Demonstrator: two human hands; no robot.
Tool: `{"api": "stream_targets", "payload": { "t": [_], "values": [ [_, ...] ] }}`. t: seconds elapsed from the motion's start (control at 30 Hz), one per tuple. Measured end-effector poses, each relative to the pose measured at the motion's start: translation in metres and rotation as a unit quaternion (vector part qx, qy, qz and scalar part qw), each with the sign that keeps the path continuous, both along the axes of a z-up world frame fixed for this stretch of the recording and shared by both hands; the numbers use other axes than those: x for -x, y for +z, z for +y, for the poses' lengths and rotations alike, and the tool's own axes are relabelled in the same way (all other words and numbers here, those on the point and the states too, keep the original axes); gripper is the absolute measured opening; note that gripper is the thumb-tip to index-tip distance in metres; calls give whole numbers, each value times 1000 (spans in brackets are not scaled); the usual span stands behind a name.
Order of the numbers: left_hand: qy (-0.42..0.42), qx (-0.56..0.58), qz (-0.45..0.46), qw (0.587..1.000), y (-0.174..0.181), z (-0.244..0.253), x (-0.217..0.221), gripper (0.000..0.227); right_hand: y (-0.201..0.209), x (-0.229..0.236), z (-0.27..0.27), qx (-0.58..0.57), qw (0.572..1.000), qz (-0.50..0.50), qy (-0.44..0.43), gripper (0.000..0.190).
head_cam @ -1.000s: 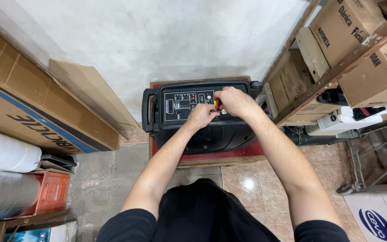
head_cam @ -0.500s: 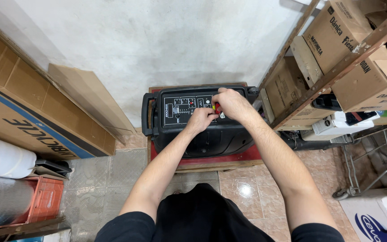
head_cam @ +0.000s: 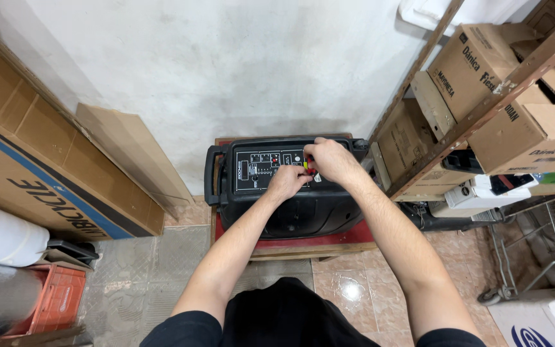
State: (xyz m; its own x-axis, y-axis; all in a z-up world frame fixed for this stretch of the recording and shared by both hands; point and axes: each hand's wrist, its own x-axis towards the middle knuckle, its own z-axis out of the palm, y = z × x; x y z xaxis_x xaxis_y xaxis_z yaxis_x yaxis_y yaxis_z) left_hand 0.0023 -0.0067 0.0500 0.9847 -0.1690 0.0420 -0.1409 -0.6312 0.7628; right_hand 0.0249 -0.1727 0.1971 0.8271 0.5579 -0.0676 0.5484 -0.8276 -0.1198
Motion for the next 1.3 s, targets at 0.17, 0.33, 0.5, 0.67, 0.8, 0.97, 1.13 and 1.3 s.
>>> {"api": "stream_targets", "payload": {
  "t": [0.17, 0.33, 0.5, 0.67, 0.8, 0.97, 1.13, 1.3],
  "values": [
    [9, -15, 16, 1000, -9, 0, -10, 26, 3, 3, 0, 18, 999, 2, -34, 42],
    [24, -18, 36, 999, -12, -3, -10, 25, 10, 11, 1, 24, 998, 14, -52, 51],
    [10, -9, 42, 999, -2, -1, -1, 24, -11, -1, -1, 22, 999, -16, -17, 24],
    [7, 3, 41, 999, -7, 1, -2, 27, -24, -7, -2, 26, 999, -32, 1, 28],
    [2, -12, 27, 1000, -5, 2, -7, 27, -27, -8, 0, -3, 1000, -27, 10, 27],
    [7, -25, 35, 999, -2, 2, -3, 27, -25, -6, 4, -2, 1000, -24, 19, 27],
    [-7, -49, 45, 998, 3, 0, -4, 28, -21, -4, 2, 16, 999, -14, 27, 24],
    [9, -44, 44, 998, -8, -1, -14, 32, -3, 1, 0, -34, 997, -52, 37, 40]
  ]
}}
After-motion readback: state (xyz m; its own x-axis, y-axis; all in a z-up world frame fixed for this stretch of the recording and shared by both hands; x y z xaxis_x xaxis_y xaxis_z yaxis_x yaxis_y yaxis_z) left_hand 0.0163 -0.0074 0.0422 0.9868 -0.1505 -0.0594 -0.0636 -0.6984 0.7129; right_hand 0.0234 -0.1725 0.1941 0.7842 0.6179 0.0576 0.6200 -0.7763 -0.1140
